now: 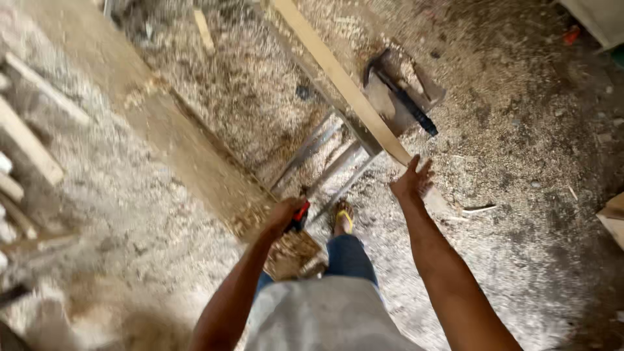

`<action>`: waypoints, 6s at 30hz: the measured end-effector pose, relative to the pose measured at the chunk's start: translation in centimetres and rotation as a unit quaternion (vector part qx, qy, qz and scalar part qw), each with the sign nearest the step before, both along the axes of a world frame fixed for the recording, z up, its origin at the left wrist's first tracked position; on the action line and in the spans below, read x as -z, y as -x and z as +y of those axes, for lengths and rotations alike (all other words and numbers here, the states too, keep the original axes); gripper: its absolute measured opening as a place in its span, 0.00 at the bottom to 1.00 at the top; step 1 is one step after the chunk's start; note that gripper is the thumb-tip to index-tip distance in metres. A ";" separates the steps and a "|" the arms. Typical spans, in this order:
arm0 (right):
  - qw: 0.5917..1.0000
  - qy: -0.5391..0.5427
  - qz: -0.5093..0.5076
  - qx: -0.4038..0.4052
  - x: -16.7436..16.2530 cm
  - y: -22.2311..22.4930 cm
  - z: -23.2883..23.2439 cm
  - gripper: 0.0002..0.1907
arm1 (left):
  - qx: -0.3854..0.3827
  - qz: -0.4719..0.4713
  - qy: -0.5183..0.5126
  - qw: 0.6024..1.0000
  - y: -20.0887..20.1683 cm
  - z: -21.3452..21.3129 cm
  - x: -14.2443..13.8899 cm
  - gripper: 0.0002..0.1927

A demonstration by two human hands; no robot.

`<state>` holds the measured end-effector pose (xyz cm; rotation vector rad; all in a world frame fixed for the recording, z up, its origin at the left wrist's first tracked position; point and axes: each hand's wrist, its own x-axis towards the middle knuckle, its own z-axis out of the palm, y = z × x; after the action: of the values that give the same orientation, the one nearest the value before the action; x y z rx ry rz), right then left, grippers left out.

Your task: The person hammers nails into a wooden frame structure on the ground, then retrieves nails from a wooden box, carries a plywood sheet to a workbench, measures the plywood with a tape measure and marks it with a pencil, and aligns the plywood panel against the frame.

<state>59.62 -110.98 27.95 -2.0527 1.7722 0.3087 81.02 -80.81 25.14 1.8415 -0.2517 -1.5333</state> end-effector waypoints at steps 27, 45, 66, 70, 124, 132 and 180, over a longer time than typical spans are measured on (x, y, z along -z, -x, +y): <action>0.946 0.175 -0.210 0.172 -6.0 29.8 1.7 0.23 | 0.094 0.290 0.068 0.950 28.7 -27.8 -8.9 0.19; 0.840 0.072 -0.081 0.531 -2.8 77.5 -12.9 0.26 | 0.335 0.316 -0.019 0.888 75.5 -58.1 -1.8 0.18; 0.860 0.100 -0.221 0.450 -0.3 112.4 -62.3 0.22 | 0.658 0.201 0.058 0.724 118.7 -109.9 -4.4 0.26; 0.873 0.226 -0.267 0.341 0.6 120.4 -69.2 0.21 | 0.600 0.282 0.062 0.746 123.5 -117.0 -1.9 0.26; 0.310 0.492 -0.331 0.743 -10.3 194.1 -124.7 0.15 | 0.548 -0.047 0.546 0.632 210.3 -183.1 -13.5 0.43; 0.133 0.531 0.127 0.827 -12.2 202.1 -103.5 0.55 | 0.686 0.161 0.327 0.630 215.6 -176.1 -13.3 0.37; 0.128 0.474 0.332 0.806 -15.8 186.1 -81.4 0.14 | 0.841 0.260 0.400 0.256 215.6 -137.8 -9.1 0.40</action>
<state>-126.48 -192.34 43.75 -0.8857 -1.9706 0.5150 -134.58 -218.59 34.29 -0.6614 -2.5794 -2.0107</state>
